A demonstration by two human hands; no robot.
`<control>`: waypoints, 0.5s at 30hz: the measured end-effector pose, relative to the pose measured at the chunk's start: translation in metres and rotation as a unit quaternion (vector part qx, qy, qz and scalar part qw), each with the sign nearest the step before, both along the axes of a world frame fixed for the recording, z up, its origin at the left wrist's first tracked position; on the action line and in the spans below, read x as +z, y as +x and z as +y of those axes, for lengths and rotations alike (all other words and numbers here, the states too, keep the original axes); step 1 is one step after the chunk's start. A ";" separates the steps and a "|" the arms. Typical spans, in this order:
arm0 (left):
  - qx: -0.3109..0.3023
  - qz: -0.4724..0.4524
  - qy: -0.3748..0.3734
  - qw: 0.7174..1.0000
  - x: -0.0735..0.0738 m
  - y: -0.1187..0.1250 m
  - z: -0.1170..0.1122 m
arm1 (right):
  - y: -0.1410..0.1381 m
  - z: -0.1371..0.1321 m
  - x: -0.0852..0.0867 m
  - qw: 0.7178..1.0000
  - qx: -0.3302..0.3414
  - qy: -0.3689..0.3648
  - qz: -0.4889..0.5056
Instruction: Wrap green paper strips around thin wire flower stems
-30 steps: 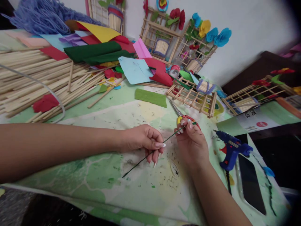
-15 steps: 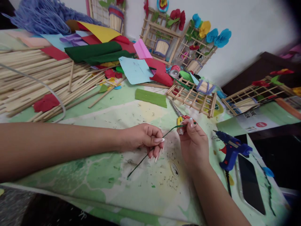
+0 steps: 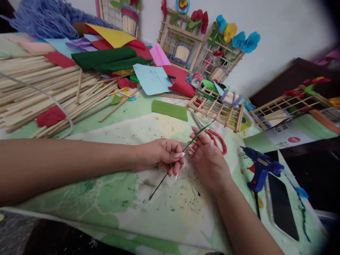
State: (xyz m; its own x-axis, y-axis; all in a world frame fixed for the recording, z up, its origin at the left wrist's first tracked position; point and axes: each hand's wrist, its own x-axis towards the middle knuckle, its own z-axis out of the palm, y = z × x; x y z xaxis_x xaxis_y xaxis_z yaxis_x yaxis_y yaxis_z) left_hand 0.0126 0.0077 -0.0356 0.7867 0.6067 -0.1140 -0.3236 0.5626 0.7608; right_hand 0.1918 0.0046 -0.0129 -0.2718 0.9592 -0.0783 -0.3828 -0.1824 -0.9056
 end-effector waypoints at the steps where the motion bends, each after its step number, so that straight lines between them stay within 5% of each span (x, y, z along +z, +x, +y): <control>1: -0.005 -0.004 0.001 1.000 -0.001 0.000 0.000 | -0.001 -0.001 -0.001 0.999 0.034 -0.013 -0.004; 5: -0.050 -0.031 -0.005 0.998 -0.003 0.002 0.000 | -0.006 -0.006 -0.005 0.995 0.094 -0.030 0.004; 15: -0.085 -0.055 -0.025 0.995 -0.007 0.011 -0.007 | -0.012 -0.009 0.001 0.999 -0.022 -0.040 0.024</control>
State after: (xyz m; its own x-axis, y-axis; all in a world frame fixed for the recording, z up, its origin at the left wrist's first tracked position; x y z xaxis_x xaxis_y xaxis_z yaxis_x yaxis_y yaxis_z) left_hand 0.0232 0.0010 -0.0431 0.8866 0.4602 -0.0474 -0.3013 0.6522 0.6956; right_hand 0.1796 -0.0040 -0.0121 -0.2340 0.9617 -0.1427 -0.4344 -0.2347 -0.8696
